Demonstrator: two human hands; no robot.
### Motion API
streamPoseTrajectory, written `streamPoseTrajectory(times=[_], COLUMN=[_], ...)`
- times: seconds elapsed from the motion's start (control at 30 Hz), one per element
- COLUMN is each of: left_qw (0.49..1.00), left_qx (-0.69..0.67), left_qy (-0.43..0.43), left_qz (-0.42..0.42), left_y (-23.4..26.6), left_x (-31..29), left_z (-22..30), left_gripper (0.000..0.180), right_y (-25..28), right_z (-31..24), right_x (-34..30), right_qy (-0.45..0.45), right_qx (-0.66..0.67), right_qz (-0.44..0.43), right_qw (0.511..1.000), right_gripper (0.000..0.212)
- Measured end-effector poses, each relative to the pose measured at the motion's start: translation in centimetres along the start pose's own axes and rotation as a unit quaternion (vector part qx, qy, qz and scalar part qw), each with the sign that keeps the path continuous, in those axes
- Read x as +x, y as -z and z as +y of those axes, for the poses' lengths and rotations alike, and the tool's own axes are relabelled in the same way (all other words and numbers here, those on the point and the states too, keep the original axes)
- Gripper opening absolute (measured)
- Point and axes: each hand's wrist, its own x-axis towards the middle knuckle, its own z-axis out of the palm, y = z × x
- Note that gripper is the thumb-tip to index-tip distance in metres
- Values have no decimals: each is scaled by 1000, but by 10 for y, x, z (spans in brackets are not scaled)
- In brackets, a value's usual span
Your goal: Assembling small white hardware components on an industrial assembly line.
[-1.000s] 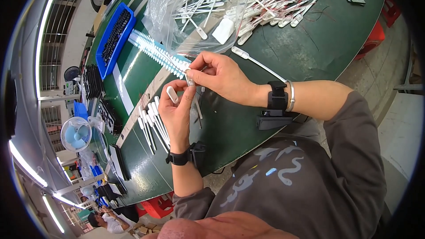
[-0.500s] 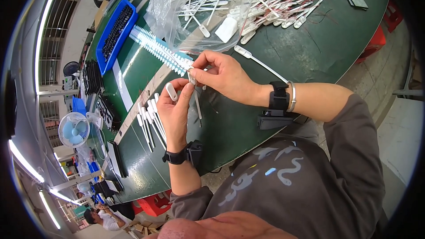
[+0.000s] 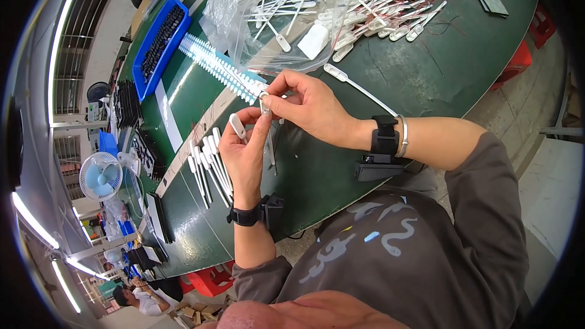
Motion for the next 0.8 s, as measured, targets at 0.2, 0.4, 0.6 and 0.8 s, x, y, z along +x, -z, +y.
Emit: streamPoseTrajectory(times=[0.2,0.4,0.6,0.8], left_qw=[993,997,883,825], left_qx=[-71,64,347,395], left_qy=[93,-44,-290,-382], left_qz=[-35,-8,127,136], left_y=[8,10,-6,-6], left_x=[3,6,2,3], left_z=[6,-13,-19,-18], left_gripper=[17,21,23,23], right_y=[1,1,1,1], right_z=[1,8,2,4], right_x=[-2,0,2,1], right_qy=[-9,-12,-66,-68], right_qx=[-1,37,61,67], right_qz=[-15,-13,14,12], right_qw=[1000,999,996,995], right_gripper=[15,14,15,15])
